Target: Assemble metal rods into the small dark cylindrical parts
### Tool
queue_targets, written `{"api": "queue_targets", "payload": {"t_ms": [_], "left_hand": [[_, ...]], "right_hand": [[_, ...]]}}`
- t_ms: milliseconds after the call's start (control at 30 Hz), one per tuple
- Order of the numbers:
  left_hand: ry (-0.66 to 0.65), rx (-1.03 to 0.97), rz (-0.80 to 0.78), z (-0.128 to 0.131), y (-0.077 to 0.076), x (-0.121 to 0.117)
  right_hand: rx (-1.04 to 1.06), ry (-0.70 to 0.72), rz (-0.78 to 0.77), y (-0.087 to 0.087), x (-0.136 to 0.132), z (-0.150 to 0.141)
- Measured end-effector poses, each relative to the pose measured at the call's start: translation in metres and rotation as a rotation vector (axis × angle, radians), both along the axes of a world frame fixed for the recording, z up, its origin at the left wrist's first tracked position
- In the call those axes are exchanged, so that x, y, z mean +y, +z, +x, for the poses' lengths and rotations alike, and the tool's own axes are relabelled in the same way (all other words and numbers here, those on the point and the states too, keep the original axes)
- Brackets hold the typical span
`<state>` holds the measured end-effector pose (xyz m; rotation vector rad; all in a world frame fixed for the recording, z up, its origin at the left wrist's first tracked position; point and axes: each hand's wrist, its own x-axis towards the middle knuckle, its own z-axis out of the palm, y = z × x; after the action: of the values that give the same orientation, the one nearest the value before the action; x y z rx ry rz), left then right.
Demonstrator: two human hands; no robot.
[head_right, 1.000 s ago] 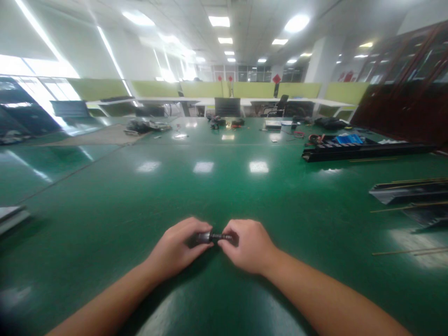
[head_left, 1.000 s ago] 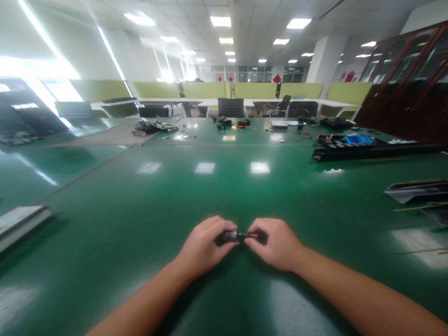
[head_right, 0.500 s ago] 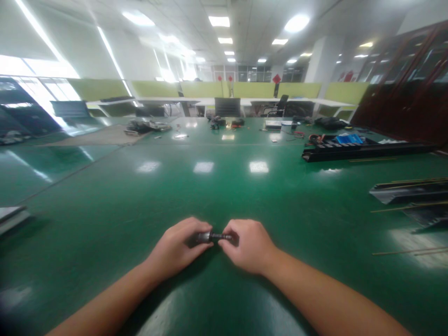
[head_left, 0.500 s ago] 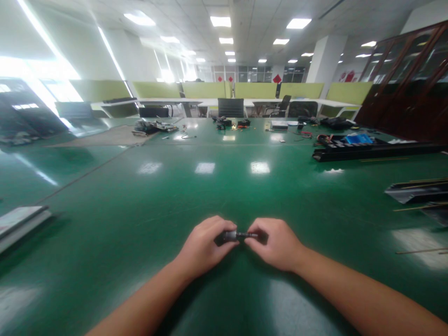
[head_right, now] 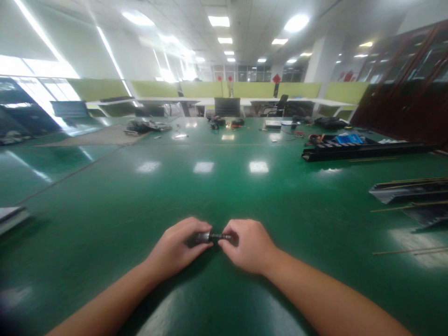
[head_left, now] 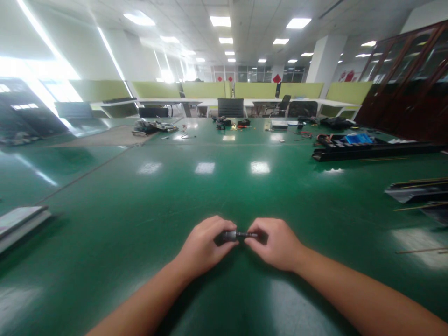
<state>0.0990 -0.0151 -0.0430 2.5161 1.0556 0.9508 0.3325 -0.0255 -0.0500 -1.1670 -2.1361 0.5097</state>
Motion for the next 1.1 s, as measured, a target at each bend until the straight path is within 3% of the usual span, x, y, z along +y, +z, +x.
{"api": "queue_targets", "payload": {"t_ms": [1100], "left_hand": [[0.004,0.010,0.006,-0.0039,-0.0024,0.0023]], "right_hand": [[0.007,-0.024,0.001,0.0010,-0.0002,0.0002]]}}
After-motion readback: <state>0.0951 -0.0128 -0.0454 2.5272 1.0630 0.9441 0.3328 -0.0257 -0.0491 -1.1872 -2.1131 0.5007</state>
